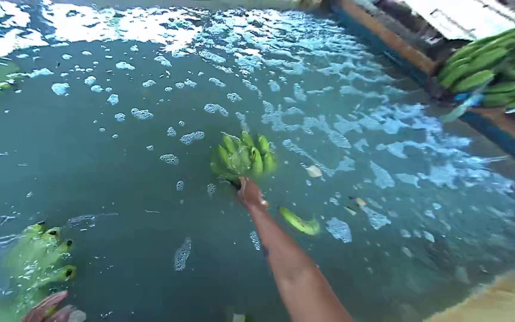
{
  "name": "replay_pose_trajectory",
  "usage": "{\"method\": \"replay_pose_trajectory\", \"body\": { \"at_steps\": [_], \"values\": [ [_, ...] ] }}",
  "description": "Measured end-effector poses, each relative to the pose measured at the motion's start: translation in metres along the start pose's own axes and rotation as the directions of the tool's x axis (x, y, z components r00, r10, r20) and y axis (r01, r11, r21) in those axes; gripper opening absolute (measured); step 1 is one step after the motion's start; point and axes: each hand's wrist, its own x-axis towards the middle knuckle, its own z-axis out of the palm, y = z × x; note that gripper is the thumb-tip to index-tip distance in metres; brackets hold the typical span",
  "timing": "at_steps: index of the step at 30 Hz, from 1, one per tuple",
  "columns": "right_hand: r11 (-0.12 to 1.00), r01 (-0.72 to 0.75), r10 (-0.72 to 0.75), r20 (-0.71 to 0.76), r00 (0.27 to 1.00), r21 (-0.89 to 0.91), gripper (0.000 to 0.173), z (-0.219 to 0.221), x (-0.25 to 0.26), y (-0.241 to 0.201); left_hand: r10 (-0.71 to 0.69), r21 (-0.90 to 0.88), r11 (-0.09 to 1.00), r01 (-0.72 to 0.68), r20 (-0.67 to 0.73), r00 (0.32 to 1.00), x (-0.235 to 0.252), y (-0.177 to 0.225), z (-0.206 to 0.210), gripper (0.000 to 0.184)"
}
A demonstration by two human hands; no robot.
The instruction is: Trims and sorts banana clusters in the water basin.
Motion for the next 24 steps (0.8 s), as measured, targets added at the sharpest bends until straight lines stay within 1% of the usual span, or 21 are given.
{"method": "replay_pose_trajectory", "body": {
  "at_steps": [1,2,4,5,7,8,9,10,11,12,13,14,15,16,17,18,19,20,22,23,24],
  "values": [
    [1.0,0.007,-0.006,0.032,0.999,-0.025,0.046,0.005,-0.011,-0.001,0.143,0.178,0.974,-0.137,-0.022,0.99,0.0,0.004,0.014,0.04],
    [0.999,0.02,-0.017,0.055,0.998,-0.04,0.045,0.011,-0.021,-0.001,0.254,0.307,0.923,-0.234,-0.029,0.967,0.001,0.012,0.03,0.044],
    [0.998,0.054,-0.051,0.072,0.996,-0.042,0.048,0.022,-0.046,0.0,0.374,0.377,0.858,-0.35,0.011,0.928,0.003,0.035,0.068,0.05],
    [0.997,0.074,-0.073,0.064,0.995,-0.023,0.049,0.026,-0.062,-0.002,0.404,0.341,0.852,-0.397,0.053,0.913,0.004,0.046,0.089,0.049],
    [0.982,0.172,-0.17,-0.026,0.985,0.082,0.05,0.032,-0.096,-0.003,0.418,0.151,0.885,-0.441,0.163,0.894,0.008,0.067,0.129,0.046],
    [0.954,0.244,-0.228,-0.109,0.968,0.176,0.048,0.035,-0.113,0.001,0.417,0.053,0.898,-0.437,0.217,0.883,0.011,0.075,0.148,0.044],
    [0.894,0.33,-0.262,-0.243,0.934,0.304,0.043,0.043,-0.129,0.009,0.41,-0.032,0.908,-0.418,0.279,0.869,0.015,0.085,0.165,0.045],
    [0.795,0.417,-0.229,-0.418,0.879,0.441,0.036,0.054,-0.142,0.019,0.415,-0.088,0.908,-0.41,0.323,0.851,0.02,0.093,0.179,0.046],
    [0.707,0.437,-0.084,-0.547,0.833,0.557,0.03,0.066,-0.152,0.026,0.43,-0.115,0.902,-0.417,0.342,0.835,0.025,0.101,0.192,0.047],
    [0.654,0.362,0.146,-0.58,0.801,0.665,0.027,0.078,-0.16,0.032,0.444,-0.127,0.895,-0.428,0.349,0.825,0.031,0.109,0.204,0.048],
    [0.592,0.209,0.391,-0.505,0.769,0.778,0.029,0.089,-0.166,0.037,0.455,-0.13,0.889,-0.439,0.353,0.818,0.036,0.118,0.214,0.049],
    [0.478,0.037,0.568,-0.341,0.749,0.878,0.037,0.098,-0.169,0.042,0.468,-0.14,0.882,-0.449,0.348,0.812,0.041,0.126,0.223,0.05],
    [0.371,-0.122,0.64,-0.158,0.752,0.92,0.043,0.109,-0.172,0.047,0.482,-0.154,0.875,-0.458,0.346,0.805,0.045,0.134,0.231,0.052],
    [0.39,-0.309,0.619,0.001,0.785,0.867,0.045,0.118,-0.178,0.051,0.494,-0.158,0.869,-0.47,0.347,0.797,0.047,0.14,0.239,0.053],
    [0.55,-0.441,0.525,0.117,0.843,0.71,0.046,0.12,-0.186,0.05,0.488,-0.148,0.871,-0.468,0.366,0.792,0.049,0.145,0.247,0.055],
    [0.73,-0.452,0.422,0.182,0.888,0.512,0.045,0.12,-0.189,0.048,0.438,-0.126,0.895,-0.427,0.42,0.794,0.05,0.149,0.252,0.058],
    [0.833,-0.419,0.346,0.252,0.904,0.36,0.046,0.112,-0.192,0.04,0.345,-0.069,0.929,-0.363,0.51,0.788,0.051,0.152,0.253,0.061],
    [0.893,-0.383,0.306,0.306,0.902,0.236,0.05,0.104,-0.192,0.029,0.224,0.014,0.957,-0.291,0.604,0.765,0.053,0.154,0.252,0.063],
    [0.932,-0.338,0.274,0.358,0.893,0.129,0.061,0.105,-0.194,0.021,0.068,0.159,0.959,-0.236,0.676,0.733,0.058,0.153,0.248,0.061],
    [0.921,-0.348,0.275,0.342,0.899,0.176,0.059,0.109,-0.199,0.019,0.014,0.216,0.951,-0.222,0.685,0.728,0.061,0.15,0.244,0.06],
    [0.89,-0.363,0.282,0.29,0.914,0.277,0.054,0.113,-0.206,0.019,-0.038,0.254,0.949,-0.188,0.681,0.731,0.064,0.146,0.238,0.058]
  ]
}}
